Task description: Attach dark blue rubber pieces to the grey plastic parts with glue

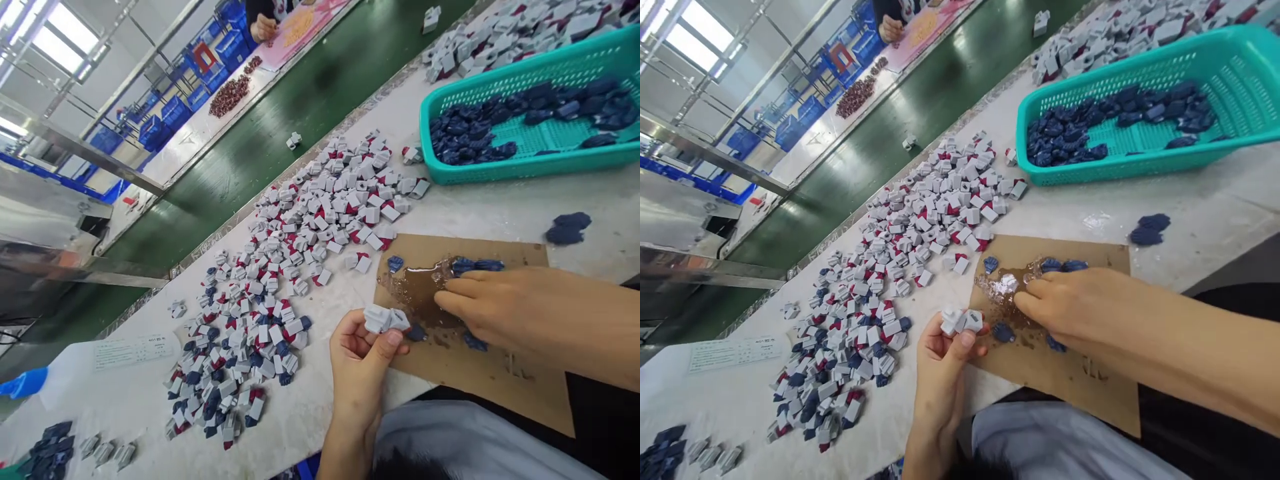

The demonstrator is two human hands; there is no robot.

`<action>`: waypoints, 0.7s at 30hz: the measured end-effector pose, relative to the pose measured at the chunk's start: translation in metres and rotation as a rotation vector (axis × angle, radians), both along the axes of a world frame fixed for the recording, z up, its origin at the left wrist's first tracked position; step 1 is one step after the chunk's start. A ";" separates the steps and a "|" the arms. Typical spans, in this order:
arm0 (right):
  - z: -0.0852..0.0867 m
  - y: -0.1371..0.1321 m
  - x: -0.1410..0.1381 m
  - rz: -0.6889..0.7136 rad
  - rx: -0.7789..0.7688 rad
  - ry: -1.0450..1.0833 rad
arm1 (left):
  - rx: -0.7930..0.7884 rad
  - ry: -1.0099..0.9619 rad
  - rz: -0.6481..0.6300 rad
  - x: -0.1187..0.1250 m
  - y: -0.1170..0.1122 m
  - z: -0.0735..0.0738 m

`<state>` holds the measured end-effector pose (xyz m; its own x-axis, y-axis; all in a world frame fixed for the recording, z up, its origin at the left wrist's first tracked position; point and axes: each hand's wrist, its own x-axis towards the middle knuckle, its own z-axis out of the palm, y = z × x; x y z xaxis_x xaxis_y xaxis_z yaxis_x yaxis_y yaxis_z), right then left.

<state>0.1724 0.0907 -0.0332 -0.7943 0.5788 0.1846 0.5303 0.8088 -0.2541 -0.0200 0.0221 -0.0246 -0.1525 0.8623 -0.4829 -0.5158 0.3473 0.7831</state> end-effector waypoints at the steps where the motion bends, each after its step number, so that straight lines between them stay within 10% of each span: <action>1: 0.003 0.000 0.000 0.009 -0.033 0.020 | 0.015 0.012 -0.016 -0.001 -0.001 -0.001; 9: 0.057 -0.018 -0.019 -0.267 -0.709 0.485 | 0.145 0.042 -0.123 0.000 -0.013 0.003; 21: 0.070 -0.026 -0.014 -0.179 -0.725 0.235 | 0.158 0.124 -0.180 0.006 -0.015 0.009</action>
